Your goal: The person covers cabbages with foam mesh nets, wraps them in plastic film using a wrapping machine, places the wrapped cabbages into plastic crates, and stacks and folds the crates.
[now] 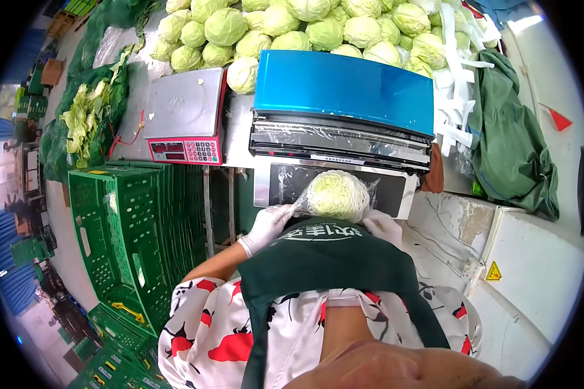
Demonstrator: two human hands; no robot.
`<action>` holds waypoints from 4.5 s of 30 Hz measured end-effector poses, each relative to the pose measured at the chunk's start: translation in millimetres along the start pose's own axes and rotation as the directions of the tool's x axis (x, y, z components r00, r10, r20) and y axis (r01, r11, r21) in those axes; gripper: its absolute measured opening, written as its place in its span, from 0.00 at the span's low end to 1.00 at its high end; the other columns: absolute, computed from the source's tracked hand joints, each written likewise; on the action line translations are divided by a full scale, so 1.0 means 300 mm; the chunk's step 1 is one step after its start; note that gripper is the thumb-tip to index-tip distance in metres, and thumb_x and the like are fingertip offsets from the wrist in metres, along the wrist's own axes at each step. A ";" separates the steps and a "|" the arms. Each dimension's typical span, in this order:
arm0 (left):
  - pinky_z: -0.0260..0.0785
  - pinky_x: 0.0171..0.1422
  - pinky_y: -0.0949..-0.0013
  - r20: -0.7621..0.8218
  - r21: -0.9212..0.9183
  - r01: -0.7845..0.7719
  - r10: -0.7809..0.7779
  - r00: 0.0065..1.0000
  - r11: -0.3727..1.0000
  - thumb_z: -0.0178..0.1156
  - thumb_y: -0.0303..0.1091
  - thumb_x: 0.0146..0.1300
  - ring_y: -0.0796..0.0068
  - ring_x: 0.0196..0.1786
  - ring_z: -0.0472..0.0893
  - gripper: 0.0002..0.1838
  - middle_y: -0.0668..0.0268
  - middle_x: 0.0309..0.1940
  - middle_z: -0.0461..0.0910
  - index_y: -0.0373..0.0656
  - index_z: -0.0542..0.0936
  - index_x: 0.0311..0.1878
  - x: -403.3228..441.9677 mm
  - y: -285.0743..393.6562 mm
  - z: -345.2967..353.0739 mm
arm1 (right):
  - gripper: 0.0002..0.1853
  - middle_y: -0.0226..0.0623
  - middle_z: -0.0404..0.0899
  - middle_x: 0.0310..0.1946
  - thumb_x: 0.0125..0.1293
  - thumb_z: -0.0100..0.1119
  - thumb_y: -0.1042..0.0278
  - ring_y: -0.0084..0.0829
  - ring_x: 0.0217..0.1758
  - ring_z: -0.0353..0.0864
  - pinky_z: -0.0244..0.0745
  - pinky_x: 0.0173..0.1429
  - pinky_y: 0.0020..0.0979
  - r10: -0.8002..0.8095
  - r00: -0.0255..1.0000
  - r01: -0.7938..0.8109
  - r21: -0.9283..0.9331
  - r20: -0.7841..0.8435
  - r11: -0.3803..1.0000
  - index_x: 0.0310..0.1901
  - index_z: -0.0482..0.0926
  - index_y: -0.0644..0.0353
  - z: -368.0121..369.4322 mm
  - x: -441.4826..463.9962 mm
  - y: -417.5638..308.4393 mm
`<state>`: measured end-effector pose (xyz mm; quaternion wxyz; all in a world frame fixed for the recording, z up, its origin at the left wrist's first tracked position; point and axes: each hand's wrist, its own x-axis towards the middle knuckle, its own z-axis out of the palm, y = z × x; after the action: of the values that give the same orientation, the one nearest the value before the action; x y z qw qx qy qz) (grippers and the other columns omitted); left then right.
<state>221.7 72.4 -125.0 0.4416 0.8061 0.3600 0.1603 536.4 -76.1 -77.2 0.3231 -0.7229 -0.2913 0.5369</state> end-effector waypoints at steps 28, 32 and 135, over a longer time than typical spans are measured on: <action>0.66 0.37 0.80 0.003 -0.837 0.046 -0.080 0.997 0.545 0.53 0.27 0.74 0.85 0.31 0.71 0.22 0.68 0.36 0.79 0.39 0.70 0.69 0.402 0.323 -0.057 | 0.13 0.49 0.81 0.47 0.63 0.61 0.65 0.45 0.50 0.82 0.76 0.56 0.42 -0.403 0.773 0.310 0.262 0.490 0.914 0.48 0.82 0.58 0.285 0.277 -0.345; 0.62 0.76 0.59 0.504 -0.848 0.478 0.073 0.861 0.227 0.49 0.45 0.77 0.61 0.69 0.73 0.26 0.55 0.69 0.70 0.39 0.68 0.71 0.273 0.243 -0.135 | 0.14 0.50 0.80 0.46 0.61 0.62 0.65 0.44 0.50 0.81 0.76 0.56 0.43 -0.406 0.897 0.405 -0.695 0.176 0.593 0.47 0.82 0.58 0.144 0.235 -0.392; 0.58 0.78 0.57 0.093 -0.146 -0.211 0.225 0.970 0.967 0.85 0.48 0.35 0.52 0.74 0.66 0.71 0.44 0.72 0.65 0.37 0.51 0.79 1.174 0.213 -0.173 | 0.65 0.46 0.68 0.69 0.40 0.86 0.54 0.32 0.72 0.68 0.61 0.75 0.33 -0.601 0.770 0.638 -0.253 0.214 0.727 0.76 0.53 0.67 -0.371 0.820 -0.666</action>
<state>462.6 335.2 -64.2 0.4939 0.8166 0.2327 0.1876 691.3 219.8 -42.1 0.3481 -0.5926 -0.6150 0.3866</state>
